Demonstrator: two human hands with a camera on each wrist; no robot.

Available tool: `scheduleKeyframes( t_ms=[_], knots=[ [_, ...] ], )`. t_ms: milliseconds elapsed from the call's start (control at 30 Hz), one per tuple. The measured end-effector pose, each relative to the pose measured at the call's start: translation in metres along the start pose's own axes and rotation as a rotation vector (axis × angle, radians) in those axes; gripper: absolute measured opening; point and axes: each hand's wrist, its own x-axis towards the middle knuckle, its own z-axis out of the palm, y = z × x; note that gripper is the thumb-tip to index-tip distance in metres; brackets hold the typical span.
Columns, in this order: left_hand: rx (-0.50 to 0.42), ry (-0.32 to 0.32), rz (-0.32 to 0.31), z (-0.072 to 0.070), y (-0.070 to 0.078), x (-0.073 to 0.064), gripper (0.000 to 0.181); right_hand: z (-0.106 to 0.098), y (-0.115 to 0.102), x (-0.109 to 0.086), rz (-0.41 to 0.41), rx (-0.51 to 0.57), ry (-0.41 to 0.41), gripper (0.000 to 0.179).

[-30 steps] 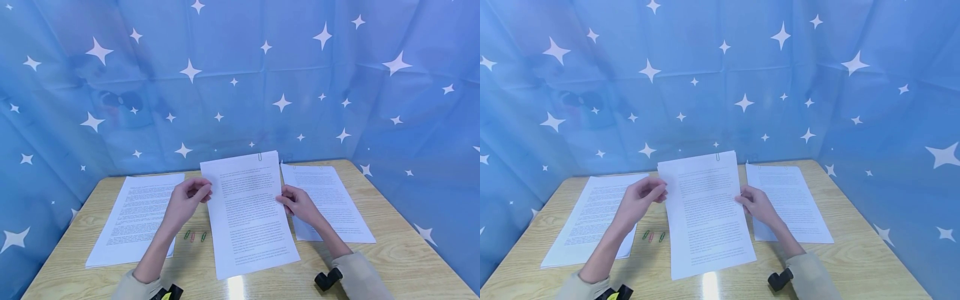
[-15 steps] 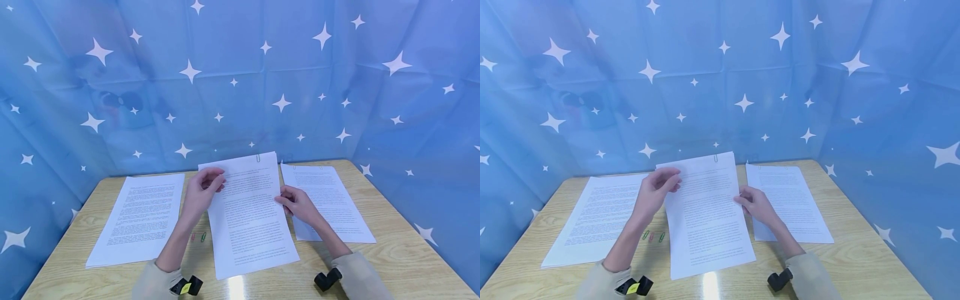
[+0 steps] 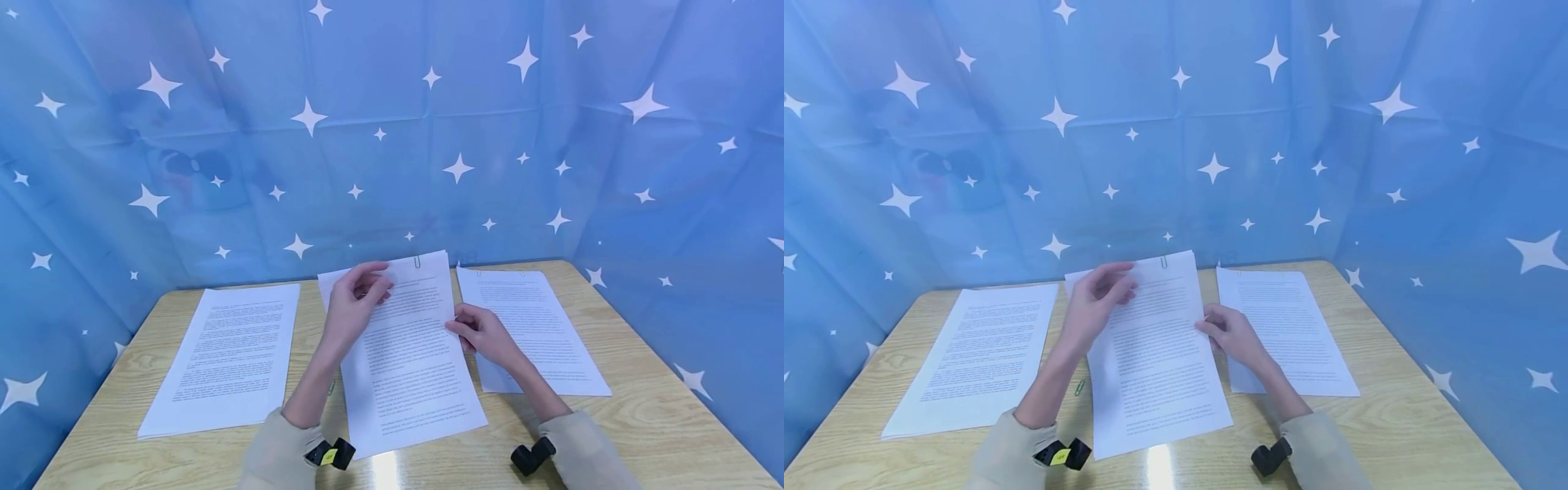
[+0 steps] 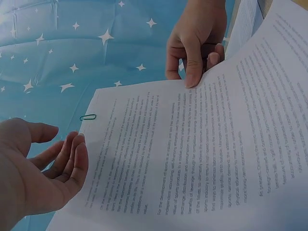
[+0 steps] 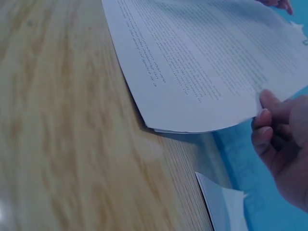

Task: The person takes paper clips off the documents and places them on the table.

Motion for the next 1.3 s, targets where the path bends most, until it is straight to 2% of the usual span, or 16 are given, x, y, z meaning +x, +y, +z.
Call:
scheduleKeyframes(
  t_ms=[467,733,967,1300],
  knots=[
    [-0.028,-0.082,-0.002,0.022,0.001,0.012,0.033,0.002,-0.001,0.000,0.004,0.000,0.005,0.007],
    [-0.027,-0.097,-0.018,0.030,0.001,0.014,0.025,0.003,-0.006,-0.001,-0.017,0.004,0.008,0.009],
    [-0.039,-0.095,0.030,0.033,0.002,0.013,0.012,0.004,-0.001,0.000,-0.024,-0.002,0.010,0.012],
    [-0.040,-0.104,0.103,0.032,0.000,0.011,0.009,0.004,-0.001,0.000,-0.018,0.010,0.007,0.011]
  ],
)
